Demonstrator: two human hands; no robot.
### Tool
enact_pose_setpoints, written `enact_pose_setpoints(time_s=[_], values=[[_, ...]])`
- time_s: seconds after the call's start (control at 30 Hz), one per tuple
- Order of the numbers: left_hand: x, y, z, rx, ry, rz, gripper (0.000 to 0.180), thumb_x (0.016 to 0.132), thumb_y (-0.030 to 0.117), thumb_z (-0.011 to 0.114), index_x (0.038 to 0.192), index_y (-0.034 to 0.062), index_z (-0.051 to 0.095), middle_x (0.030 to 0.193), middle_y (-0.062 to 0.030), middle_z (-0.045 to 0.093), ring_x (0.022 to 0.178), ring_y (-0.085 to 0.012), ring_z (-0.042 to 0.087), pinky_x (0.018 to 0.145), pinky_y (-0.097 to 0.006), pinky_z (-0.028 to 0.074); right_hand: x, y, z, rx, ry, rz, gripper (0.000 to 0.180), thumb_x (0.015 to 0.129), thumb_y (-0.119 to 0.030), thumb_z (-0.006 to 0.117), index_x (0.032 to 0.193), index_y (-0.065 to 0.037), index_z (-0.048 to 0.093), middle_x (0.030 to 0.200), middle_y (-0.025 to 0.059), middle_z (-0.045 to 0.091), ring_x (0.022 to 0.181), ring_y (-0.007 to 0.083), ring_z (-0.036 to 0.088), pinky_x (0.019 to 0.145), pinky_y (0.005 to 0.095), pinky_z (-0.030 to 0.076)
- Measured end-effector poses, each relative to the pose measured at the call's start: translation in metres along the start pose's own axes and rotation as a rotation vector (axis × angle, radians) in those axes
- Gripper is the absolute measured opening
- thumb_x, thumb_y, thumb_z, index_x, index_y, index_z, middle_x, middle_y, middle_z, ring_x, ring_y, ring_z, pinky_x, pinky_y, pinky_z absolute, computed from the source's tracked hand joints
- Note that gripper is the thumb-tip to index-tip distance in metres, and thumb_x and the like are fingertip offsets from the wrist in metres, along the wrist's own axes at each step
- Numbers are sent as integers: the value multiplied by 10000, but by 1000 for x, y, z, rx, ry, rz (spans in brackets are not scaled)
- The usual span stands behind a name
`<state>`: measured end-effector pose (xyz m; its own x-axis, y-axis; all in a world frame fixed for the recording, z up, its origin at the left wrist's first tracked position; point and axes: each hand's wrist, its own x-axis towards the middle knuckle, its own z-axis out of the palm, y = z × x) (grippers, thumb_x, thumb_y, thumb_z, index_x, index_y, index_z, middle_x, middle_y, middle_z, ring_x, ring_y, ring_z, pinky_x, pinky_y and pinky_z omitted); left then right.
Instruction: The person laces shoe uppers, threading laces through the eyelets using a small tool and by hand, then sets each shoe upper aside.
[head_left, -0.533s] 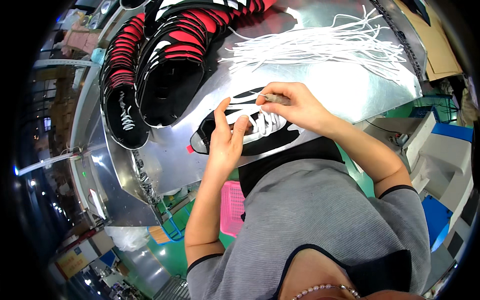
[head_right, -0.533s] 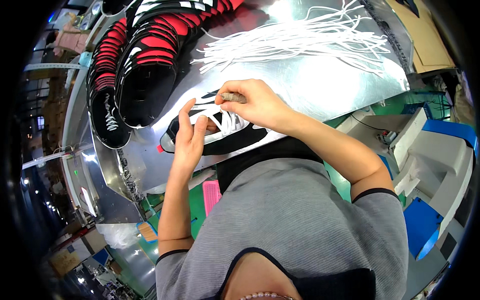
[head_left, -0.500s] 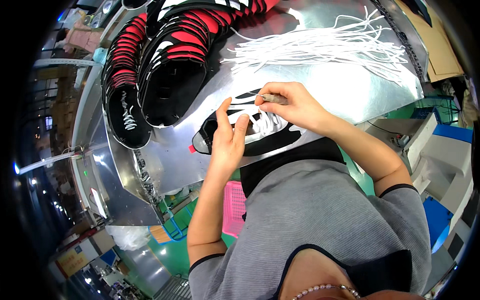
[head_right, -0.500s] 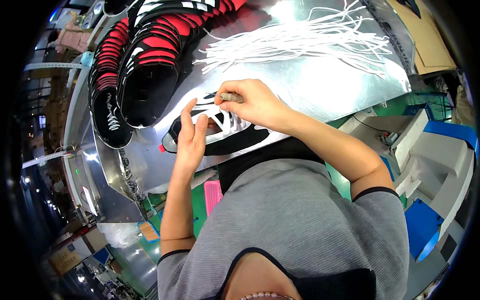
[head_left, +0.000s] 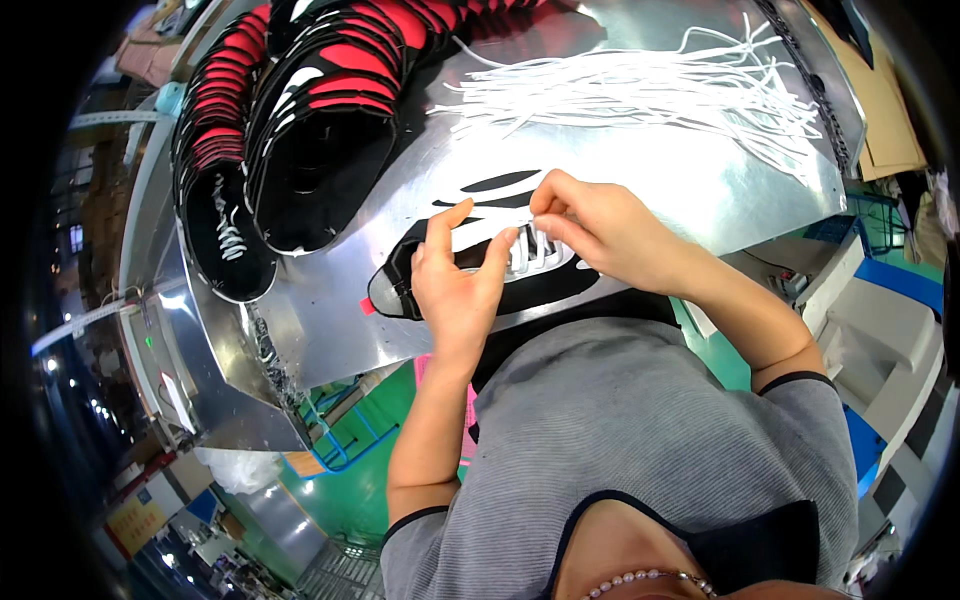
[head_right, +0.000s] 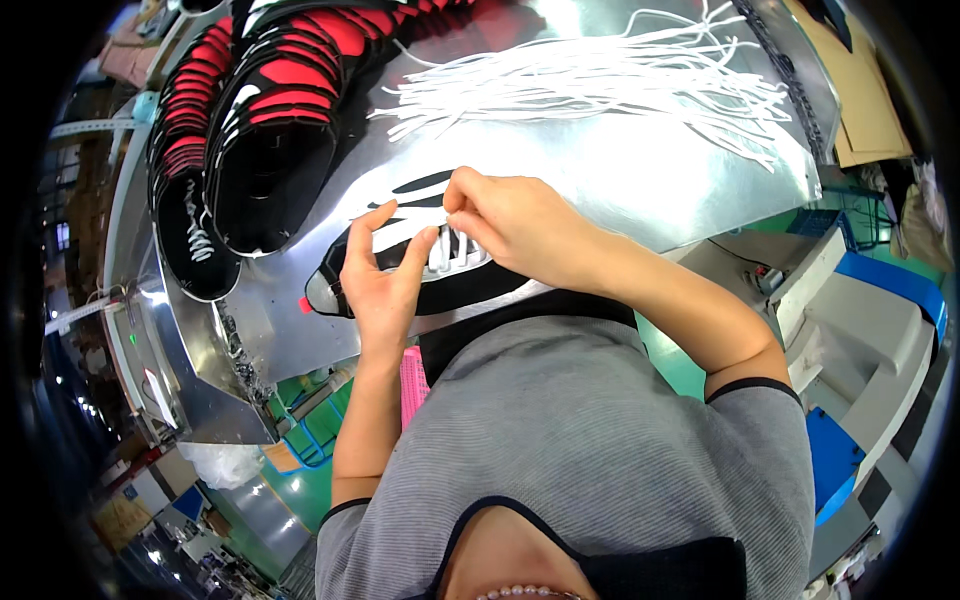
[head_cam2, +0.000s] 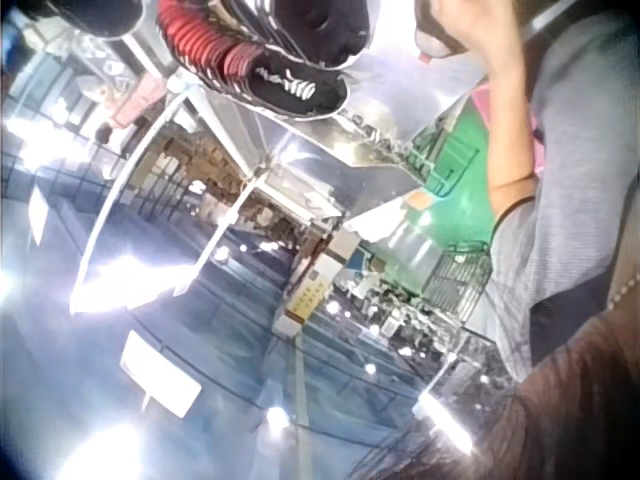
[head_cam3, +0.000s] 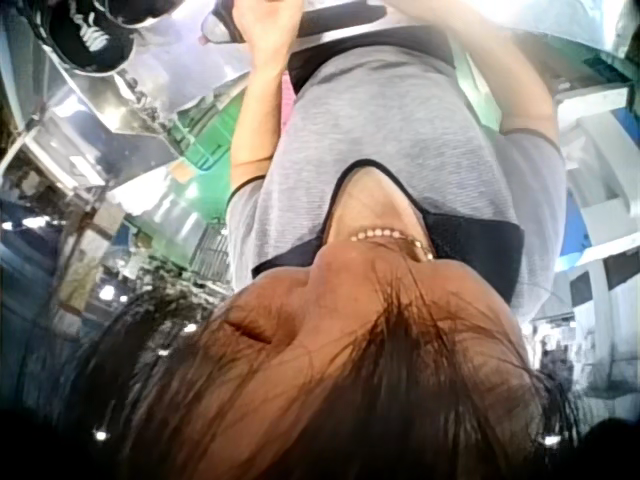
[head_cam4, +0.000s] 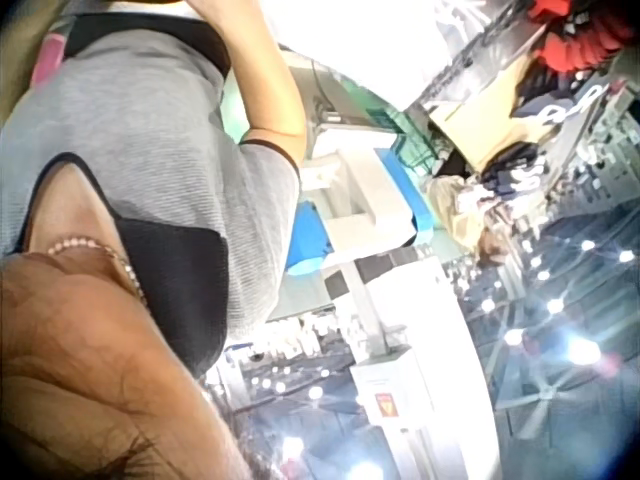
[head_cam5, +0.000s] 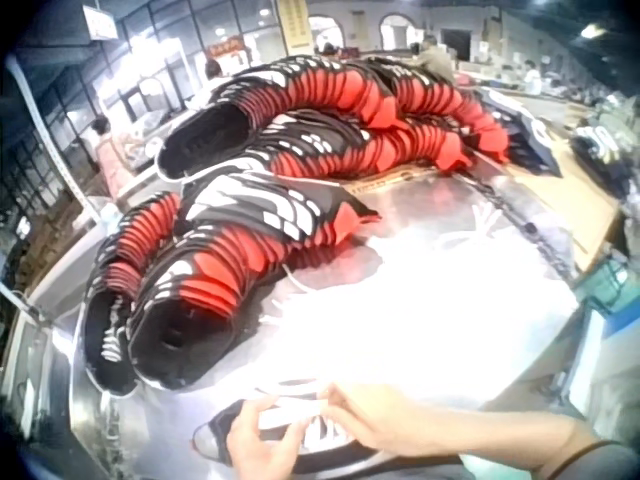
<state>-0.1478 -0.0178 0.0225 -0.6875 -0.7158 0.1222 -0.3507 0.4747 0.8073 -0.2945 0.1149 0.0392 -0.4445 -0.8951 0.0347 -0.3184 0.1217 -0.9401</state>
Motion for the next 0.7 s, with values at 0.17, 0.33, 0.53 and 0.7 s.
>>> enact_pose_setpoints(time_s=[0.17, 0.33, 0.53, 0.7], values=[[-3, -4, 1, -73, -21, -36, 481, 755, 225, 825, 1158, 40, 638, 1038, -108, 700, 900, -267, 602, 829, -376, 465, 2, -4, -2, -162, -73, 34, 140, 949, -176, 575, 960, -37, 564, 755, 139, 652, 698, 339, 643, 632, 439, 473], [-8, -3, 5, -30, 3, 101, 414, 788, 90, 758, 1176, 19, 632, 1045, -123, 697, 837, -264, 604, 801, -351, 473, 5, -1, 6, -357, -71, -16, 184, 939, -139, 588, 1035, -7, 503, 682, 152, 625, 650, 329, 639, 589, 407, 478], [-17, -1, 6, -42, 23, 111, 374, 815, 20, 680, 1187, 15, 633, 985, -130, 708, 716, -247, 603, 649, -373, 449, 24, 1, 49, -645, -42, -278, 311, 830, -119, 601, 1008, 48, 409, 757, 197, 647, 681, 369, 669, 543, 419, 521], [-13, 14, -11, -432, -131, -138, 479, 855, -72, 641, 1311, -18, 506, 1184, -145, 590, 995, -172, 637, 872, -275, 535, 10, -19, -14, -452, -177, -7, 183, 947, -161, 550, 1083, -38, 548, 775, 170, 646, 700, 339, 637, 682, 435, 489]])
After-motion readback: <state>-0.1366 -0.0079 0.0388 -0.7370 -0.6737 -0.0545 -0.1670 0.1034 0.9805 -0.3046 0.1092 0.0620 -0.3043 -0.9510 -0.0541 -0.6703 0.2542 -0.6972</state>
